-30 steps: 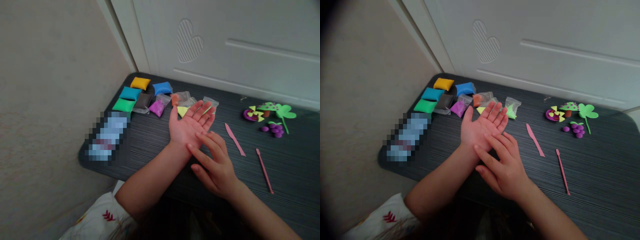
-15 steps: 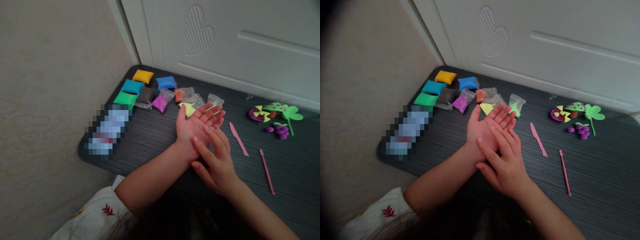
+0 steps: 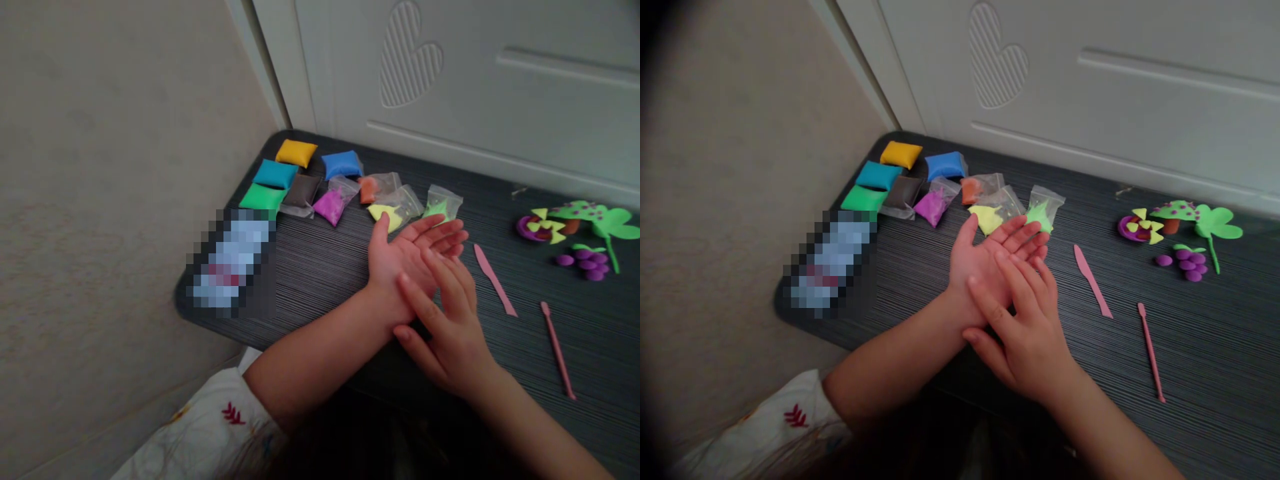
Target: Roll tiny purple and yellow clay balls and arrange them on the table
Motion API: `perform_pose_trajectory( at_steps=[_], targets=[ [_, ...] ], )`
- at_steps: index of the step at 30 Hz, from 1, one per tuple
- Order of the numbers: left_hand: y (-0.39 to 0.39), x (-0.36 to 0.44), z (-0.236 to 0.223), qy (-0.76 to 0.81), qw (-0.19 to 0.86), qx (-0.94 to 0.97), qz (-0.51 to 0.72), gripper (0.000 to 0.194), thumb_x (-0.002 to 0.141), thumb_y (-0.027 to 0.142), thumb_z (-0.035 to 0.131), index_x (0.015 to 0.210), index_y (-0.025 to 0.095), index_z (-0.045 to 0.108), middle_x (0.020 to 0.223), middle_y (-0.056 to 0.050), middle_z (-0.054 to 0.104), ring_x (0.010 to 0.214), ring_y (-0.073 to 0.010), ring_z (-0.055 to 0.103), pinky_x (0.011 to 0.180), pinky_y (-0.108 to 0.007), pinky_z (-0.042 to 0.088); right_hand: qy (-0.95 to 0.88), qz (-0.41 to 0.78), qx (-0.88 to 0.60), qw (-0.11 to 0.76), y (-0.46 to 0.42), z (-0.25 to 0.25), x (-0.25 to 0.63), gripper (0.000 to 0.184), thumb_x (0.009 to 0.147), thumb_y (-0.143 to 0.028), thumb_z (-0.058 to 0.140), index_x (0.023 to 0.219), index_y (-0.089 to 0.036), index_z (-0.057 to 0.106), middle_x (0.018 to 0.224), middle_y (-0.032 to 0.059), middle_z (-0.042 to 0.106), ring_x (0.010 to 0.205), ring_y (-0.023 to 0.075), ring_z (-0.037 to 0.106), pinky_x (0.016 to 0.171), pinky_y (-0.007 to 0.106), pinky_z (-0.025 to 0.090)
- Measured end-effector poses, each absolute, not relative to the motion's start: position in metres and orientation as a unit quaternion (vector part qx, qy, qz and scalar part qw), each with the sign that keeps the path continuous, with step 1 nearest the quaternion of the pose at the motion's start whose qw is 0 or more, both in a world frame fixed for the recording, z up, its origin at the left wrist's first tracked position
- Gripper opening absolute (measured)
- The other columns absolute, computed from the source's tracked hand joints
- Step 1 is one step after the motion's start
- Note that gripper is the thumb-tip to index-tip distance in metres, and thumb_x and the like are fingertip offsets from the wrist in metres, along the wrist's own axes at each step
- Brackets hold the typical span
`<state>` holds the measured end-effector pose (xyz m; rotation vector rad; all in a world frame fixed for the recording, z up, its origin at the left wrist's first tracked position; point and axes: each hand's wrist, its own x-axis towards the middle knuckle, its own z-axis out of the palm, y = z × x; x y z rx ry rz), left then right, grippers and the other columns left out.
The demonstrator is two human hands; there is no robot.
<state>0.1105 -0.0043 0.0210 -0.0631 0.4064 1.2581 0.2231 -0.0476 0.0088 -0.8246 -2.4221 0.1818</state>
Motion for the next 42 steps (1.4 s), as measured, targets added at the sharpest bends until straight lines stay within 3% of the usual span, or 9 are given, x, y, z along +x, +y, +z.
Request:
perform_pose_trajectory(
  at_steps=[6,13,20,25,35,42],
  targets=[
    [0.002,0.099,0.022,0.198,0.747,-0.032,0.634,0.054,0.081,0.058,0.028,0.083,0.014,0.058,0.113,-0.01,0.059,0.119,-0.0271,0.046,0.096,-0.037,0.039,-0.908,0.081,-0.299,0.283,-0.048,0.01,0.227,0.051,0.075,-0.035,0.056,0.123,-0.02,0.046,0.14,0.0139,0.028,0.126,0.0332,0.03,0.101,0.057,0.023],
    [-0.005,0.112,0.021,0.196,0.792,-0.037,0.578,0.057,0.079,0.06,0.03,0.082,0.012,0.059,0.098,-0.012,0.063,0.115,-0.0285,0.049,0.097,-0.037,0.037,-0.906,0.078,-0.309,0.279,-0.047,0.01,0.225,0.055,0.076,-0.037,0.055,0.126,-0.02,0.042,0.143,0.0144,0.021,0.129,0.0342,0.024,0.102,0.057,0.022],
    [0.003,0.101,0.023,0.211,0.747,-0.044,0.629,0.054,0.081,0.057,0.029,0.082,0.012,0.057,0.114,-0.013,0.058,0.118,-0.0274,0.046,0.096,-0.036,0.039,-0.913,0.089,-0.288,0.276,-0.048,0.011,0.224,0.055,0.074,-0.039,0.057,0.125,-0.022,0.044,0.142,0.0128,0.024,0.127,0.034,0.028,0.101,0.058,0.022],
    [-0.002,0.11,0.022,0.219,0.781,-0.04,0.583,0.056,0.08,0.059,0.029,0.08,0.011,0.058,0.107,-0.015,0.06,0.118,-0.0292,0.047,0.096,-0.037,0.038,-0.913,0.081,-0.293,0.274,-0.048,0.01,0.222,0.057,0.074,-0.038,0.057,0.126,-0.023,0.042,0.144,0.0124,0.021,0.128,0.0345,0.026,0.101,0.058,0.023],
    [0.003,0.1,0.022,0.228,0.746,-0.05,0.624,0.053,0.082,0.055,0.028,0.078,0.011,0.058,0.105,-0.013,0.062,0.116,-0.0271,0.049,0.094,-0.036,0.04,-0.907,0.077,-0.29,0.295,-0.048,0.01,0.226,0.052,0.073,-0.035,0.058,0.121,-0.019,0.048,0.138,0.0137,0.032,0.125,0.0328,0.033,0.1,0.057,0.026],
    [-0.003,0.112,0.021,0.247,0.755,-0.051,0.605,0.051,0.081,0.054,0.03,0.074,0.012,0.058,0.072,-0.009,0.062,0.099,-0.0248,0.059,0.086,-0.033,0.044,-0.873,0.092,-0.316,0.359,-0.047,0.012,0.225,0.038,0.072,-0.017,0.061,0.11,-0.023,0.056,0.12,0.0079,0.054,0.116,0.0262,0.046,0.098,0.053,0.035]
  ],
)
